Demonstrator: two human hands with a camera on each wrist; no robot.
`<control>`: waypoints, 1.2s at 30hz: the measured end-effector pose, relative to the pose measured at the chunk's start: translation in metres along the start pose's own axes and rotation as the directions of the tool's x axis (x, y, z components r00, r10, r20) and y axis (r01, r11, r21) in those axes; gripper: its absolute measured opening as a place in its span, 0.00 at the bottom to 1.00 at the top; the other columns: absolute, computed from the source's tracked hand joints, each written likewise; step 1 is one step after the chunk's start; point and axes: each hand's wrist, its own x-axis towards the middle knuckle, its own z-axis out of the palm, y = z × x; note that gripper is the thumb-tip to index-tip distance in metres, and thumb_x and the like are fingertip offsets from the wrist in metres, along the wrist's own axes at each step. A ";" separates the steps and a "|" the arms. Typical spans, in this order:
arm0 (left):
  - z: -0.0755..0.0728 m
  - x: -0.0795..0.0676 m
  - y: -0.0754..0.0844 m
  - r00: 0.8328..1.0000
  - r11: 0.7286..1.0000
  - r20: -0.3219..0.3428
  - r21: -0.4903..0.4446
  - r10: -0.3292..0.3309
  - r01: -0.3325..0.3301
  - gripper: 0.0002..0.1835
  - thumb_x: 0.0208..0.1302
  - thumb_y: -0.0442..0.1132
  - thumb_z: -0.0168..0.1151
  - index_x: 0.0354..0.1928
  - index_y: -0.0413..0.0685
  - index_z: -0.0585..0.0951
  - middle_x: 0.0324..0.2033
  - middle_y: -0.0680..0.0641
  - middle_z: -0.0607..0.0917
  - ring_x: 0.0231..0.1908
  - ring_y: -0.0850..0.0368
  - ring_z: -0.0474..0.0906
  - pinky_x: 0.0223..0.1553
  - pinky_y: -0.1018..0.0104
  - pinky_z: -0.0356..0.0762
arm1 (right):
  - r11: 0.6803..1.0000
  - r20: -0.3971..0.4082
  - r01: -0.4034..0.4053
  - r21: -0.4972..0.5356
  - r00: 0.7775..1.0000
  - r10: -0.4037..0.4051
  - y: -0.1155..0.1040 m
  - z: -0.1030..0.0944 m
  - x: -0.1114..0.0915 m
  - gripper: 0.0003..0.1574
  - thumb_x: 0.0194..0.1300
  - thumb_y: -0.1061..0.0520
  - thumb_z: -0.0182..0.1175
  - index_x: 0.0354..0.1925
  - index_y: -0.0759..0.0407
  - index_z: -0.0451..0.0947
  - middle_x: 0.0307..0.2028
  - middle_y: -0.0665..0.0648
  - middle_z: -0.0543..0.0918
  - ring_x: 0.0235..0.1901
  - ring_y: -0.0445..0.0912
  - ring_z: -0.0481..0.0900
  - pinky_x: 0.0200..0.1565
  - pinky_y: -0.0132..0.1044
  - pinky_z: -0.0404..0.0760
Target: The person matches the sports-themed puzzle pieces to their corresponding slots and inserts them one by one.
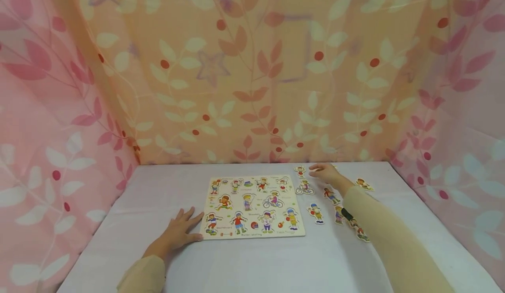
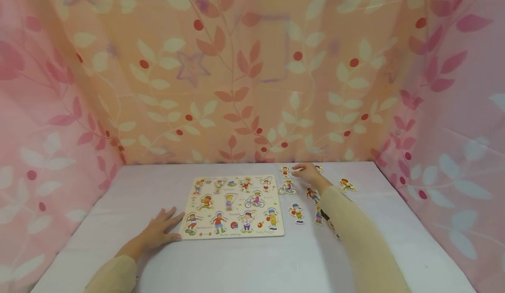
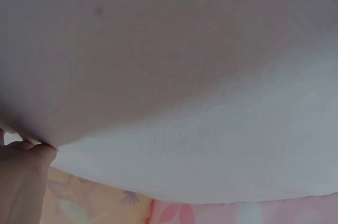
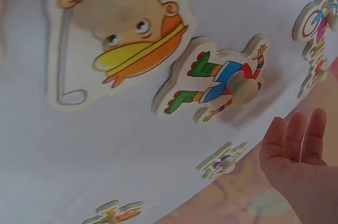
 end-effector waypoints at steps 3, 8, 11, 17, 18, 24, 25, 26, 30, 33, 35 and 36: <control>0.001 0.001 0.002 1.000 1.000 -0.003 0.007 0.001 -0.001 0.42 0.54 0.56 0.69 0.68 0.43 0.69 0.70 0.27 0.57 0.68 0.22 0.41 0.62 0.24 0.40 | 0.997 -0.007 -0.067 0.038 0.998 0.067 0.004 0.003 0.010 0.26 0.70 0.59 0.58 0.62 0.69 0.69 0.60 0.72 0.71 0.55 0.61 0.71 0.54 0.58 0.72; 0.004 0.004 0.003 1.000 1.000 -0.011 0.006 -0.003 0.003 0.42 0.54 0.55 0.70 0.68 0.44 0.70 0.70 0.28 0.57 0.69 0.23 0.41 0.62 0.25 0.40 | 0.993 0.033 -0.109 0.052 0.994 0.107 0.008 0.009 0.025 0.28 0.71 0.57 0.57 0.65 0.66 0.67 0.66 0.72 0.64 0.63 0.64 0.63 0.61 0.62 0.65; 0.005 0.006 0.005 1.000 1.000 -0.014 0.002 0.004 -0.004 0.42 0.54 0.55 0.69 0.68 0.44 0.70 0.70 0.29 0.57 0.69 0.23 0.41 0.63 0.25 0.40 | 0.990 0.049 -0.124 0.070 0.991 0.121 0.008 0.011 0.030 0.30 0.70 0.56 0.58 0.65 0.68 0.67 0.67 0.72 0.62 0.66 0.65 0.59 0.65 0.59 0.59; 0.006 0.006 0.008 1.000 1.000 -0.010 -0.012 -0.007 0.007 0.42 0.53 0.55 0.70 0.68 0.45 0.70 0.71 0.30 0.57 0.70 0.25 0.40 0.63 0.26 0.38 | 0.984 0.069 -0.169 0.054 0.984 0.166 0.012 0.010 0.037 0.33 0.70 0.56 0.58 0.67 0.69 0.65 0.69 0.71 0.61 0.69 0.64 0.56 0.69 0.54 0.55; 0.006 0.006 0.008 1.000 1.000 -0.008 -0.013 -0.008 0.008 0.42 0.53 0.55 0.70 0.68 0.45 0.70 0.71 0.30 0.57 0.70 0.25 0.40 0.64 0.27 0.38 | 0.984 0.071 -0.173 0.042 0.983 0.170 0.013 0.009 0.038 0.33 0.70 0.55 0.57 0.67 0.69 0.64 0.69 0.71 0.61 0.68 0.64 0.57 0.69 0.54 0.56; 0.003 0.006 0.008 1.000 1.000 -0.010 0.006 -0.017 0.017 0.42 0.53 0.56 0.70 0.69 0.46 0.69 0.71 0.31 0.57 0.70 0.26 0.40 0.64 0.28 0.38 | 0.973 0.050 -0.217 0.081 0.976 0.214 0.010 0.011 0.044 0.29 0.68 0.54 0.59 0.64 0.64 0.70 0.67 0.69 0.65 0.65 0.62 0.62 0.68 0.53 0.58; 0.002 0.006 0.008 1.000 1.000 -0.011 0.008 -0.019 0.019 0.43 0.53 0.56 0.70 0.69 0.46 0.69 0.71 0.31 0.57 0.70 0.26 0.40 0.64 0.28 0.38 | 0.974 0.045 -0.212 0.085 0.977 0.209 0.009 0.013 0.044 0.28 0.68 0.55 0.60 0.63 0.65 0.71 0.66 0.69 0.66 0.64 0.61 0.63 0.67 0.53 0.59; 0.002 0.006 0.007 1.000 1.000 -0.010 0.008 -0.022 0.022 0.43 0.53 0.56 0.70 0.69 0.46 0.69 0.71 0.31 0.57 0.70 0.26 0.40 0.64 0.28 0.38 | 0.971 0.037 -0.215 0.100 0.976 0.212 0.008 0.014 0.045 0.28 0.67 0.56 0.60 0.62 0.66 0.72 0.66 0.69 0.67 0.63 0.60 0.64 0.67 0.53 0.59; 0.002 0.006 0.005 1.000 1.000 -0.012 0.003 -0.024 0.024 0.42 0.53 0.55 0.70 0.68 0.45 0.70 0.71 0.30 0.57 0.70 0.25 0.40 0.63 0.27 0.38 | 0.952 0.012 -0.271 0.141 0.962 0.272 0.014 0.021 0.061 0.26 0.66 0.58 0.62 0.60 0.66 0.74 0.64 0.66 0.70 0.59 0.57 0.66 0.65 0.51 0.62; 0.003 0.004 0.003 1.000 1.000 -0.012 -0.006 -0.029 0.029 0.42 0.53 0.55 0.70 0.68 0.45 0.70 0.71 0.30 0.57 0.69 0.24 0.40 0.63 0.26 0.38 | 0.953 0.017 -0.255 0.165 0.967 0.256 0.041 0.024 0.093 0.24 0.60 0.57 0.68 0.55 0.61 0.80 0.58 0.61 0.77 0.53 0.51 0.71 0.61 0.45 0.68; 0.003 0.003 0.002 1.000 1.000 -0.010 -0.010 -0.029 0.029 0.42 0.53 0.55 0.70 0.68 0.45 0.70 0.71 0.30 0.57 0.69 0.24 0.40 0.63 0.26 0.38 | 0.961 0.020 -0.241 0.134 0.970 0.241 0.052 0.026 0.108 0.22 0.59 0.57 0.69 0.52 0.61 0.82 0.56 0.61 0.79 0.51 0.51 0.72 0.60 0.46 0.69; 0.003 0.002 0.001 0.999 0.999 -0.009 -0.011 -0.031 0.031 0.42 0.53 0.55 0.70 0.68 0.45 0.70 0.71 0.30 0.57 0.69 0.24 0.40 0.63 0.26 0.38 | 0.967 0.020 -0.227 0.114 0.974 0.227 0.054 0.028 0.111 0.21 0.59 0.57 0.70 0.50 0.62 0.82 0.55 0.61 0.80 0.50 0.52 0.73 0.60 0.46 0.69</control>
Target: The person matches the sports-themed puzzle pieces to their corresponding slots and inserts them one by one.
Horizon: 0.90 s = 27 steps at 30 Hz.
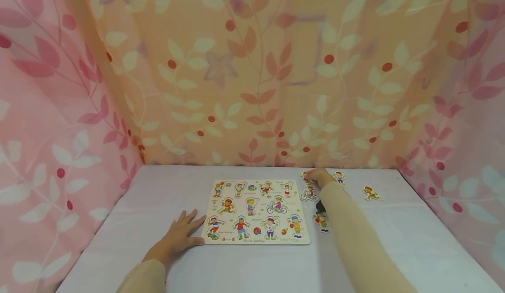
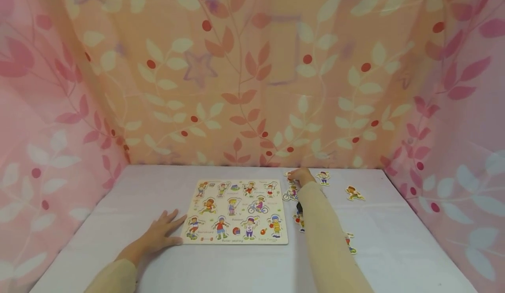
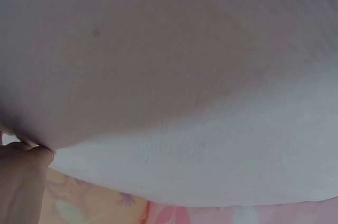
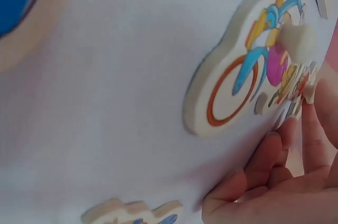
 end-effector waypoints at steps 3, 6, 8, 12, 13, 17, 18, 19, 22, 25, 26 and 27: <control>-0.001 -0.003 -0.001 1.000 1.000 -0.003 0.004 0.001 -0.001 0.42 0.53 0.55 0.70 0.68 0.45 0.70 0.70 0.30 0.57 0.69 0.23 0.40 0.63 0.26 0.38 | 0.999 -0.045 -0.009 -0.033 0.999 0.008 -0.007 0.007 -0.010 0.19 0.59 0.59 0.68 0.49 0.65 0.82 0.53 0.62 0.81 0.49 0.52 0.74 0.60 0.46 0.70; -0.001 -0.006 0.000 1.000 1.000 -0.009 0.009 -0.002 0.002 0.42 0.53 0.55 0.70 0.68 0.45 0.70 0.70 0.30 0.57 0.69 0.24 0.41 0.63 0.26 0.39 | 0.998 -0.093 -0.044 -0.054 0.995 0.039 -0.029 0.013 -0.046 0.20 0.62 0.63 0.64 0.52 0.70 0.80 0.55 0.66 0.80 0.47 0.54 0.74 0.59 0.46 0.70; -0.002 -0.007 0.001 1.000 1.000 -0.010 0.002 -0.002 0.002 0.42 0.53 0.55 0.70 0.68 0.45 0.70 0.70 0.30 0.57 0.69 0.24 0.41 0.63 0.26 0.39 | 0.998 -0.108 -0.042 -0.052 0.993 0.036 -0.035 0.014 -0.058 0.20 0.63 0.63 0.64 0.52 0.71 0.79 0.53 0.66 0.80 0.44 0.53 0.73 0.56 0.44 0.71; 0.000 -0.007 0.005 1.000 1.000 -0.003 -0.016 -0.002 0.002 0.42 0.53 0.55 0.70 0.68 0.45 0.70 0.70 0.30 0.57 0.69 0.24 0.40 0.63 0.26 0.37 | 0.994 -0.141 -0.079 -0.079 0.988 0.067 -0.038 0.011 -0.070 0.22 0.62 0.59 0.65 0.50 0.74 0.77 0.41 0.64 0.80 0.39 0.52 0.71 0.47 0.40 0.71; 0.000 -0.007 0.005 1.000 1.000 -0.003 -0.018 -0.002 0.002 0.42 0.53 0.55 0.70 0.68 0.45 0.70 0.70 0.30 0.57 0.69 0.24 0.40 0.63 0.26 0.37 | 0.994 -0.141 -0.091 -0.063 0.987 0.082 -0.037 0.009 -0.071 0.21 0.62 0.59 0.65 0.48 0.74 0.78 0.38 0.62 0.78 0.38 0.52 0.70 0.45 0.39 0.70; 0.003 -0.007 0.005 1.000 1.000 0.000 -0.020 -0.014 0.014 0.42 0.52 0.55 0.70 0.68 0.45 0.70 0.71 0.30 0.57 0.70 0.25 0.40 0.64 0.27 0.37 | 0.994 -0.122 -0.105 0.027 0.987 0.107 -0.030 0.004 -0.068 0.11 0.60 0.61 0.66 0.38 0.68 0.79 0.28 0.56 0.70 0.32 0.50 0.67 0.35 0.37 0.67; 0.003 -0.007 0.005 1.000 1.000 0.001 -0.019 -0.014 0.014 0.42 0.52 0.55 0.70 0.68 0.46 0.70 0.71 0.30 0.57 0.70 0.25 0.40 0.64 0.27 0.37 | 0.994 -0.110 -0.095 0.051 0.989 0.101 -0.028 0.003 -0.067 0.08 0.60 0.62 0.65 0.37 0.67 0.80 0.29 0.56 0.70 0.32 0.50 0.66 0.35 0.37 0.67; 0.004 -0.007 0.005 1.000 1.000 0.003 -0.020 -0.017 0.017 0.42 0.52 0.55 0.70 0.68 0.46 0.70 0.71 0.30 0.56 0.70 0.25 0.40 0.64 0.27 0.37 | 0.995 -0.094 -0.078 0.055 0.992 0.083 -0.027 0.002 -0.066 0.07 0.61 0.62 0.64 0.36 0.67 0.79 0.30 0.58 0.71 0.33 0.51 0.67 0.36 0.38 0.68; 0.004 -0.007 0.005 1.000 0.999 0.007 -0.025 -0.020 0.020 0.42 0.53 0.55 0.70 0.68 0.46 0.70 0.71 0.30 0.56 0.70 0.25 0.39 0.64 0.27 0.36 | 0.995 -0.057 -0.041 0.086 0.997 0.046 -0.026 -0.002 -0.069 0.08 0.62 0.63 0.63 0.39 0.68 0.78 0.44 0.66 0.75 0.46 0.57 0.70 0.52 0.45 0.72; 0.004 -0.007 0.005 1.000 0.999 0.005 -0.022 -0.024 0.024 0.42 0.53 0.55 0.69 0.68 0.45 0.70 0.71 0.30 0.56 0.69 0.25 0.39 0.64 0.27 0.36 | 0.990 0.007 -0.024 0.141 1.000 0.023 -0.030 -0.006 -0.077 0.15 0.63 0.65 0.61 0.46 0.72 0.75 0.64 0.73 0.66 0.66 0.65 0.59 0.68 0.55 0.56; 0.004 -0.007 0.005 1.000 0.999 0.003 -0.021 -0.024 0.024 0.42 0.53 0.55 0.69 0.68 0.45 0.70 0.71 0.29 0.56 0.69 0.25 0.39 0.64 0.27 0.36 | 0.987 0.016 -0.027 0.159 1.000 0.025 -0.032 -0.007 -0.081 0.14 0.63 0.64 0.61 0.46 0.72 0.75 0.67 0.73 0.62 0.70 0.66 0.53 0.69 0.57 0.51; 0.004 -0.007 0.004 1.000 1.000 0.004 -0.017 -0.026 0.026 0.42 0.53 0.56 0.69 0.68 0.45 0.70 0.71 0.29 0.56 0.69 0.25 0.39 0.64 0.27 0.36 | 0.986 0.028 -0.029 0.164 0.999 0.025 -0.034 -0.007 -0.084 0.12 0.64 0.64 0.61 0.44 0.71 0.76 0.68 0.73 0.61 0.71 0.68 0.49 0.70 0.58 0.49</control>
